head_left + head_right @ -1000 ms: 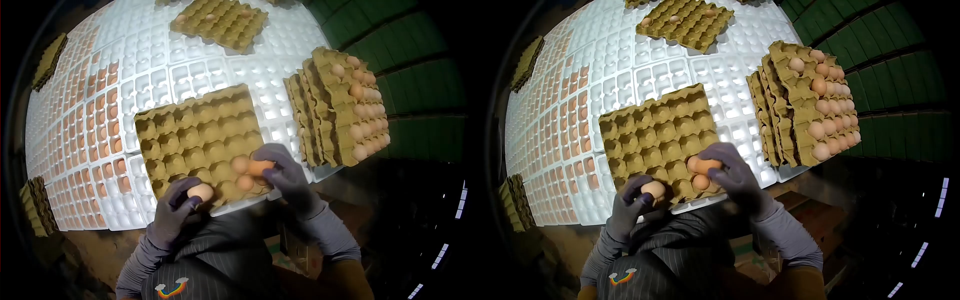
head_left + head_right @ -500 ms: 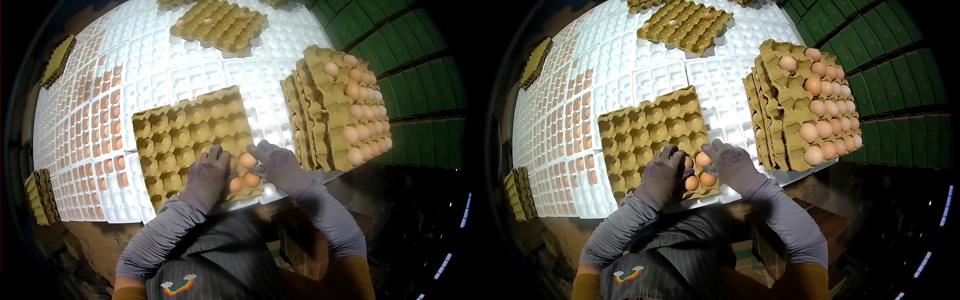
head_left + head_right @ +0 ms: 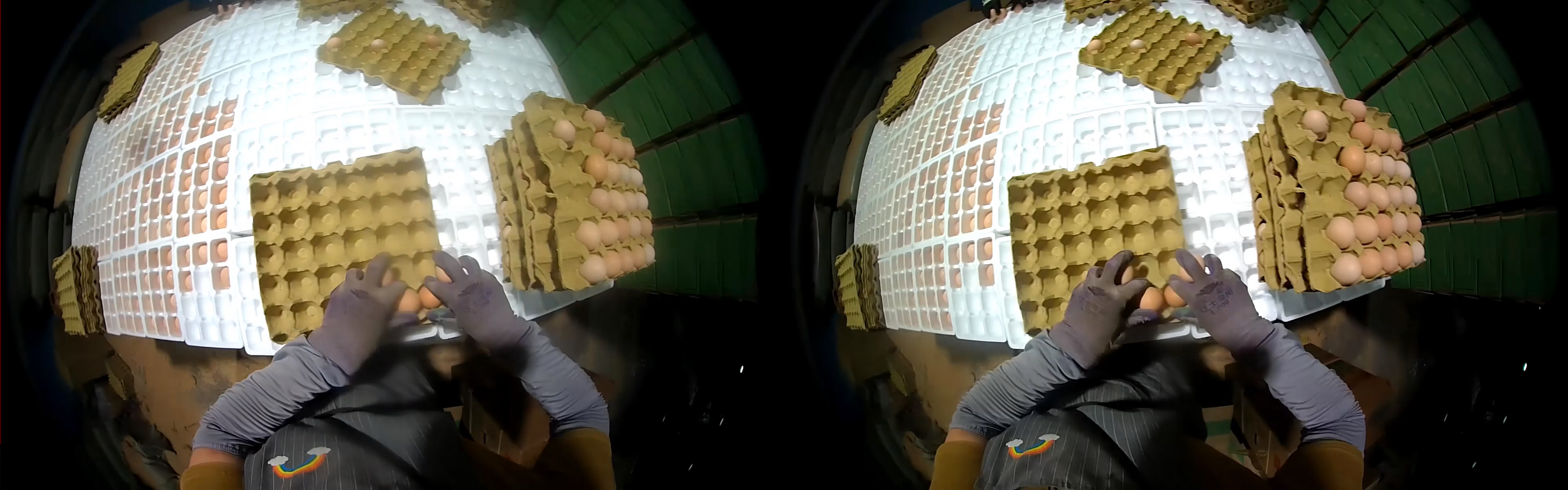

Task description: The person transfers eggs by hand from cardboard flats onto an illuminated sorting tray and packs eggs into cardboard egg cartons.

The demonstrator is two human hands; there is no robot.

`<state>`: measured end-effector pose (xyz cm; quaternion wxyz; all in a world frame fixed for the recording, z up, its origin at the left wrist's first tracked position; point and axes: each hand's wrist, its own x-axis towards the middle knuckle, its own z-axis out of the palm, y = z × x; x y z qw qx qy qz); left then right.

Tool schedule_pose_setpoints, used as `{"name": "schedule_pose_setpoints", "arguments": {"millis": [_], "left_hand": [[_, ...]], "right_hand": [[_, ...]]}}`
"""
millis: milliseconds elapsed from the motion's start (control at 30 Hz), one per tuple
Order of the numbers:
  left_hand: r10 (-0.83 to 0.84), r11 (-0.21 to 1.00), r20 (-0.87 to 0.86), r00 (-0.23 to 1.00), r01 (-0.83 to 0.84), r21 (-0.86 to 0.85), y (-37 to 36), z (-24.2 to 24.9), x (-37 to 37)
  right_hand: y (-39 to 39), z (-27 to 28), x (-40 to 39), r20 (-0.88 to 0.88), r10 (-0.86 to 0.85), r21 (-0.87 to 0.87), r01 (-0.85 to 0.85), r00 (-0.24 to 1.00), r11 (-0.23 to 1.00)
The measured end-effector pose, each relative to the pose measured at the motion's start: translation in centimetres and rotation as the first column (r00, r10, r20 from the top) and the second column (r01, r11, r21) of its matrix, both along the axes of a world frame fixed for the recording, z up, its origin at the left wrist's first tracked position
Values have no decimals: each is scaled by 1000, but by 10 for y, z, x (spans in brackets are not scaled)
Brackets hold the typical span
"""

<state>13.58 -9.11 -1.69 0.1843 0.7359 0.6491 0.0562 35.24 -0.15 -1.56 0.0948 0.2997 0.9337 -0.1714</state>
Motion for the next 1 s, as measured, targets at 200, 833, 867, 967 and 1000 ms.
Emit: {"name": "schedule_pose_setpoints", "arguments": {"millis": [200, 833, 867, 967, 1000], "left_hand": [[637, 768, 729, -250, 131, -627, -64, 16, -92], [535, 837, -190, 823, -547, -11, -230, -76, -358], [540, 841, -95, 836, -533, 94, -236, -77, -360], [583, 792, 198, 788, -605, 80, -245, -58, -351], [575, 806, 187, 796, -591, 38, -250, -62, -349]], "right_hand": [[-11, 12, 0, -444, -562, -399, 408, 698, 821], [-178, -82, -370, -263, 20, 48, -8, 964, 999], [-190, -90, -370, -309, 31, 44, -19, 951, 999], [-201, -84, -403, -388, 82, -31, -102, 918, 994], [-205, -87, -412, -349, 103, -24, -119, 932, 993]]}}
